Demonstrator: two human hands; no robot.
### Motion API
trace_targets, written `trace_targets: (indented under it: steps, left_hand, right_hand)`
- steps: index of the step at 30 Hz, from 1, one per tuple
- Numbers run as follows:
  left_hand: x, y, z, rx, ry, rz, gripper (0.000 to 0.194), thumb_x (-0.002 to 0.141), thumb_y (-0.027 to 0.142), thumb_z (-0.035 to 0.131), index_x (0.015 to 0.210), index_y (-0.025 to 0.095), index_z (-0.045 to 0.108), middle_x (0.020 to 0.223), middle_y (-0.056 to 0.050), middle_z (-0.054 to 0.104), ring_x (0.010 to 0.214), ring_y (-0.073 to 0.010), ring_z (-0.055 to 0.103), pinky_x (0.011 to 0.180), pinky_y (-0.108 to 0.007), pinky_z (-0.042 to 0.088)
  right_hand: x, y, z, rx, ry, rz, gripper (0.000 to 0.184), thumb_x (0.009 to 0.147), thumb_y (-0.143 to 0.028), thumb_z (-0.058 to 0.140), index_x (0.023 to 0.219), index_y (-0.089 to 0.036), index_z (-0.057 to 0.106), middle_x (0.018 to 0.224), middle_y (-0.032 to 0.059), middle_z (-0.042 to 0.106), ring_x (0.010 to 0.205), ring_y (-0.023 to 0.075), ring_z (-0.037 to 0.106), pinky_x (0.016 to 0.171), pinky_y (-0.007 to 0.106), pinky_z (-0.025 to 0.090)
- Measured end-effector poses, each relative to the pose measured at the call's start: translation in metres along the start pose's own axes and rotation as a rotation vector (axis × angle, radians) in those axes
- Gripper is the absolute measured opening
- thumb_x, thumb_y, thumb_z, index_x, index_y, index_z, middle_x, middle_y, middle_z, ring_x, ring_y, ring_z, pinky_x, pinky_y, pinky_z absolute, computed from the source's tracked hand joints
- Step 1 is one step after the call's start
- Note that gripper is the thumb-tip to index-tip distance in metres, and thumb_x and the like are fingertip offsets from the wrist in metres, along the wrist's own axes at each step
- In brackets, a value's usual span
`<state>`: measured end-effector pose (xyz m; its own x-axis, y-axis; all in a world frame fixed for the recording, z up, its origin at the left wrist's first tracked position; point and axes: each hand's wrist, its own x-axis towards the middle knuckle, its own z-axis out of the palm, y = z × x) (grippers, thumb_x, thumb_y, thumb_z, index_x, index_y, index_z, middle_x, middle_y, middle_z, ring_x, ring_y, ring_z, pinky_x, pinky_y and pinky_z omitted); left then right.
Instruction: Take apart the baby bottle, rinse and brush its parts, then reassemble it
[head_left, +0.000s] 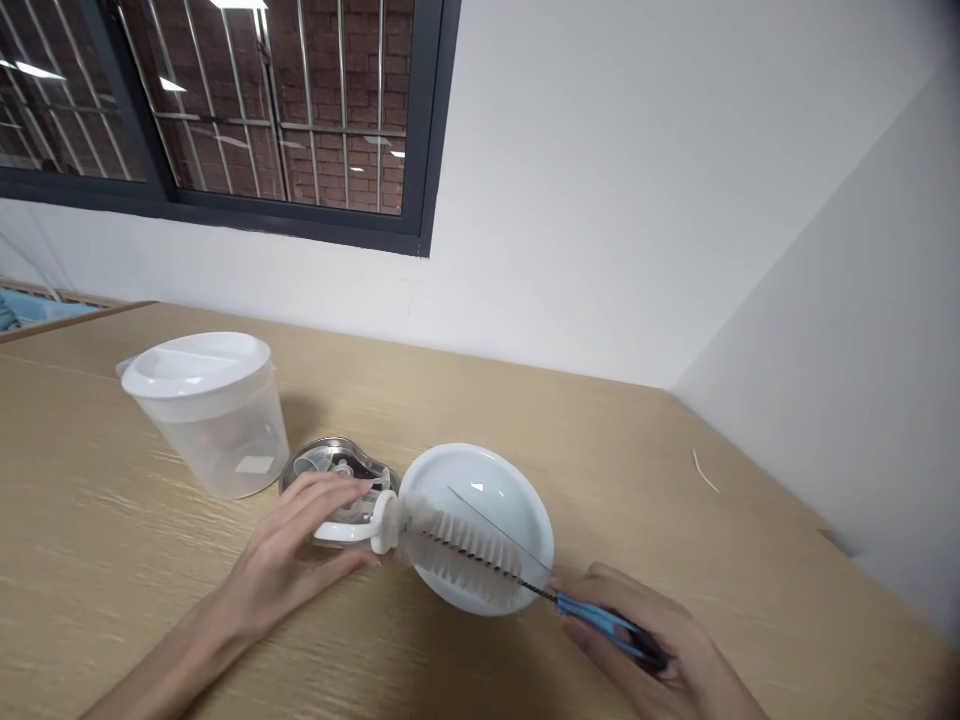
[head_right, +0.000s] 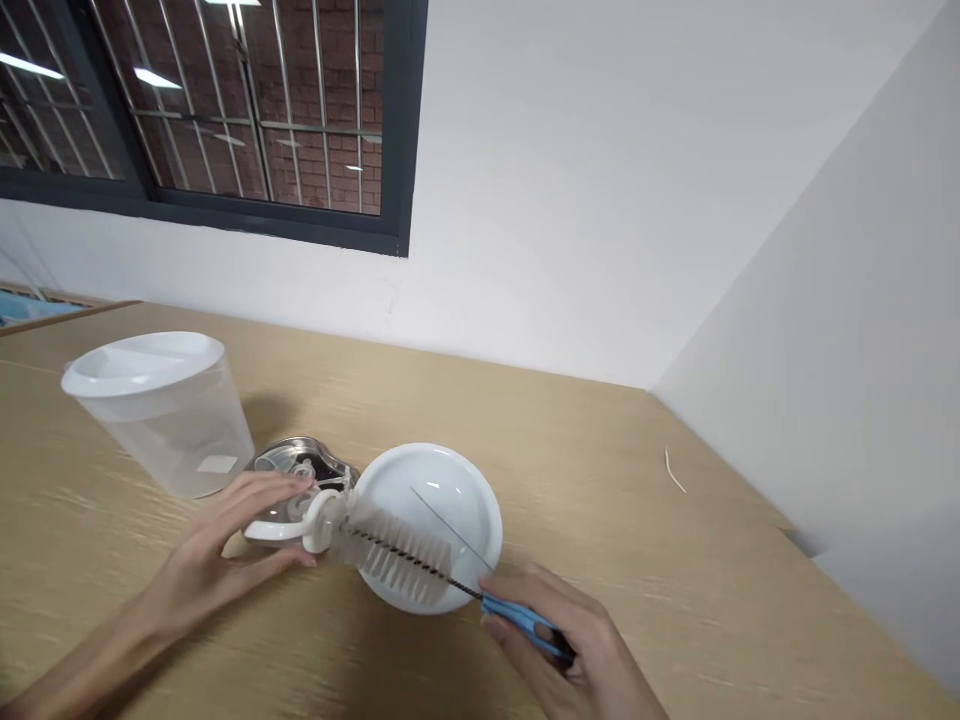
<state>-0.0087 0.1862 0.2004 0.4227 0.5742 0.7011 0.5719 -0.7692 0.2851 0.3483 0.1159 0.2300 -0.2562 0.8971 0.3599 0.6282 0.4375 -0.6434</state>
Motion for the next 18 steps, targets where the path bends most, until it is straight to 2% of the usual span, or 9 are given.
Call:
trace_targets:
  steps: [6,9,13,18]
  left_hand:
    - [0.004,0.005,-0.004,-0.015,-0.032,0.06,0.051,0.083,0.02,0.08,0.129,0.021,0.059,0.12,-0.008,0.072,0.118,-0.0232,0.061,0.097,-0.038,0.055]
    - [0.005,0.008,-0.006,-0.039,-0.036,0.068,0.05,0.083,0.017,0.08,0.129,0.021,0.06,0.119,-0.007,0.073,0.118,-0.0228,0.061,0.097,-0.037,0.055]
    - [0.004,0.009,-0.006,-0.066,-0.031,0.064,0.048,0.084,0.016,0.079,0.128,0.022,0.061,0.119,-0.007,0.074,0.119,-0.0235,0.061,0.097,-0.039,0.056]
    - [0.001,0.007,-0.003,-0.106,-0.052,0.055,0.05,0.083,0.017,0.079,0.129,0.024,0.06,0.118,-0.007,0.074,0.116,-0.0241,0.064,0.098,-0.042,0.055]
  right_hand:
    - [-0.001,0.003,-0.002,-0.008,-0.039,-0.04,0.024,0.093,-0.029,0.066,0.113,-0.033,0.077,0.083,-0.0012,0.074,0.073,0.0124,0.071,0.065,0.016,0.057]
    - [-0.006,0.01,-0.003,-0.015,-0.071,0.002,0.025,0.093,-0.03,0.066,0.115,-0.035,0.076,0.087,-0.0005,0.075,0.077,0.0133,0.071,0.066,0.017,0.056]
    - [-0.011,0.016,-0.004,0.015,-0.049,0.056,0.023,0.09,-0.035,0.069,0.111,-0.033,0.078,0.098,0.0026,0.077,0.088,0.0167,0.073,0.071,0.019,0.058]
    - [-0.015,0.015,-0.005,0.105,-0.112,0.149,0.024,0.093,-0.04,0.065,0.11,-0.031,0.079,0.106,0.006,0.078,0.095,0.0195,0.074,0.079,0.023,0.059]
